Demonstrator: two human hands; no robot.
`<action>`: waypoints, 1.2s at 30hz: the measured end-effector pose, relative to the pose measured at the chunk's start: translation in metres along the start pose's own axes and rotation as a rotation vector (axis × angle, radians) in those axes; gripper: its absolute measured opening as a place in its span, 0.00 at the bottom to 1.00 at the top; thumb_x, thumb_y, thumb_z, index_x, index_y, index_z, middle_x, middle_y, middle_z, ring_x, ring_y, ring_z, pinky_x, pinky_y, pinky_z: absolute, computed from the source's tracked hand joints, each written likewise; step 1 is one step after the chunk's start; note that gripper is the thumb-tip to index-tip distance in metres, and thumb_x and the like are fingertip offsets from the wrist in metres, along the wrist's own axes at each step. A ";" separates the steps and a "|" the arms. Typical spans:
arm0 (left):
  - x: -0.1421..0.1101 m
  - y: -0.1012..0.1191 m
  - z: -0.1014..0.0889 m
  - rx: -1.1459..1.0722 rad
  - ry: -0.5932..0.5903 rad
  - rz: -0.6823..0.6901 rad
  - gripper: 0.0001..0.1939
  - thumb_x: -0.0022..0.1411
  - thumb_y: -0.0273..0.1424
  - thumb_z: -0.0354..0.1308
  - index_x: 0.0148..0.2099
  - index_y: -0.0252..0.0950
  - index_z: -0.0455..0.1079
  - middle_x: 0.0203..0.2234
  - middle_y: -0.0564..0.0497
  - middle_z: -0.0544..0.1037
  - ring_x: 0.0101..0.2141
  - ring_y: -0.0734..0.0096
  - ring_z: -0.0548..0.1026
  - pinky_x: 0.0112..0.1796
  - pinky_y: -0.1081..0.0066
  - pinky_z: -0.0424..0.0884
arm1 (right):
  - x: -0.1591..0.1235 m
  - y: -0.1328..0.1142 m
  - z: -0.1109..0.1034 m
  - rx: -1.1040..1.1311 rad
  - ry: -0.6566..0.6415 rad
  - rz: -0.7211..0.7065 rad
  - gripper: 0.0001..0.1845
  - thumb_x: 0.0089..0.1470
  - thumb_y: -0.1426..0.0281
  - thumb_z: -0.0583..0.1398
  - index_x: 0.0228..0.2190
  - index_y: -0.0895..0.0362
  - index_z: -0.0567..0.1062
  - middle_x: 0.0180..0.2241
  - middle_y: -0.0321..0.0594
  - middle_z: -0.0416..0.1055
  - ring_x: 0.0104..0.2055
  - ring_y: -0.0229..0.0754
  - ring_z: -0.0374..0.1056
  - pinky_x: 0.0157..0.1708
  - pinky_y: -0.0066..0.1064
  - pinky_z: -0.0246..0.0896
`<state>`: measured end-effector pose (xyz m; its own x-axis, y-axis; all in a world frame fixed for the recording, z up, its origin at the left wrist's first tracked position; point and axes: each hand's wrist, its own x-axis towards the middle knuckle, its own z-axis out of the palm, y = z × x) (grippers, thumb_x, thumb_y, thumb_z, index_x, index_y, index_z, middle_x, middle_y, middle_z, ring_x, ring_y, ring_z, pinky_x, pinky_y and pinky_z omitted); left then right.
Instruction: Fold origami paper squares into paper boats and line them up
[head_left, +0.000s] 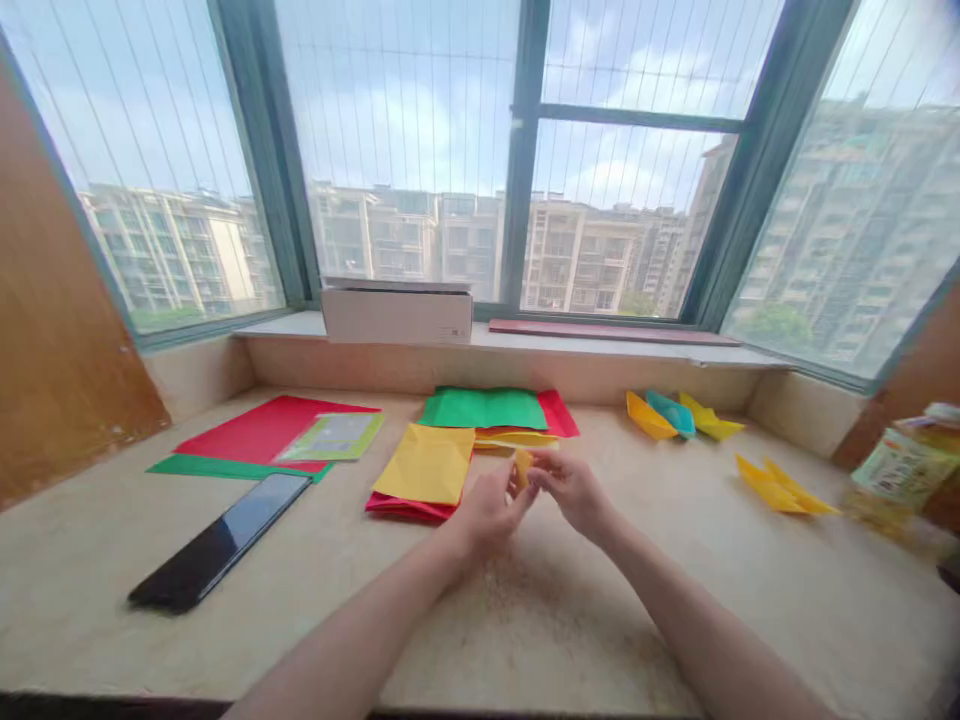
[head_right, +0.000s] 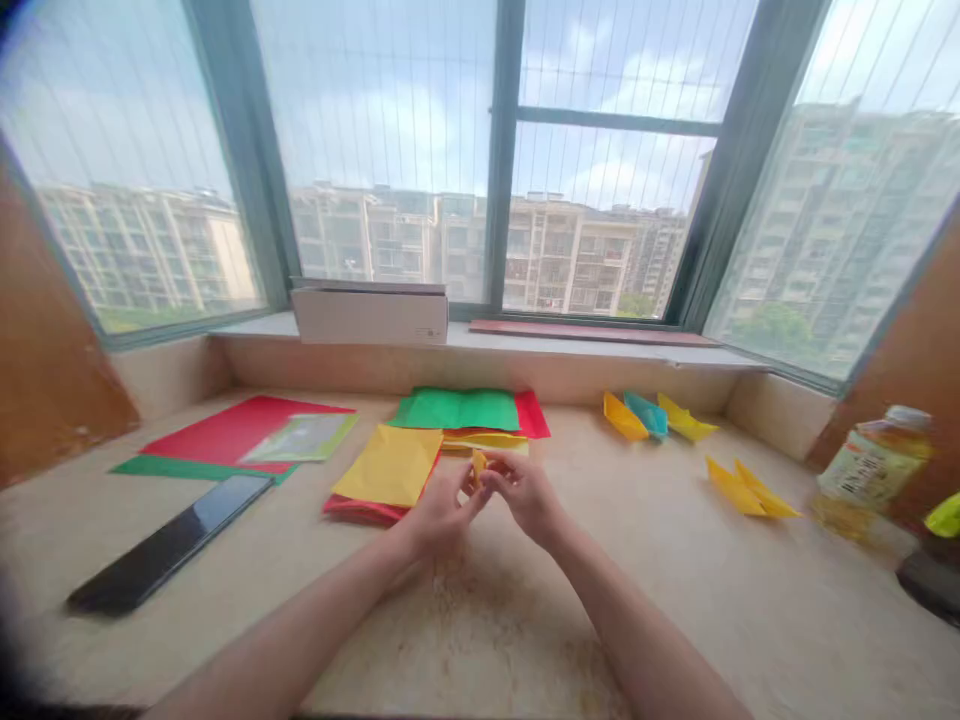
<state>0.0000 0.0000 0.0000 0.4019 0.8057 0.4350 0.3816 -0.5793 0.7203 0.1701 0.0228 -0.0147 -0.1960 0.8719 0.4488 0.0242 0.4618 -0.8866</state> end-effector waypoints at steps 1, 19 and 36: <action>0.001 -0.001 0.001 -0.032 -0.030 -0.020 0.21 0.68 0.47 0.51 0.46 0.33 0.70 0.34 0.46 0.77 0.33 0.67 0.74 0.32 0.69 0.69 | 0.000 -0.001 -0.001 -0.014 0.001 0.004 0.22 0.50 0.56 0.67 0.43 0.57 0.80 0.32 0.41 0.79 0.31 0.43 0.72 0.34 0.35 0.66; 0.019 -0.006 -0.028 -0.522 -0.183 -0.163 0.21 0.67 0.45 0.50 0.49 0.32 0.68 0.39 0.44 0.74 0.37 0.64 0.76 0.29 0.70 0.74 | 0.001 -0.017 -0.019 -0.339 0.048 -0.068 0.18 0.58 0.61 0.60 0.47 0.56 0.77 0.31 0.40 0.76 0.28 0.41 0.69 0.30 0.33 0.66; 0.011 -0.053 -0.035 0.055 -0.034 0.039 0.21 0.62 0.28 0.56 0.58 0.39 0.67 0.48 0.47 0.78 0.46 0.62 0.76 0.48 0.63 0.71 | -0.009 -0.007 -0.005 -0.589 -0.037 -0.185 0.12 0.58 0.69 0.61 0.45 0.53 0.75 0.38 0.40 0.77 0.38 0.44 0.73 0.42 0.38 0.67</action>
<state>-0.0453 0.0438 -0.0142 0.4454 0.7781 0.4430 0.4101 -0.6171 0.6716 0.1769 0.0129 -0.0119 -0.2828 0.7672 0.5758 0.5220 0.6267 -0.5786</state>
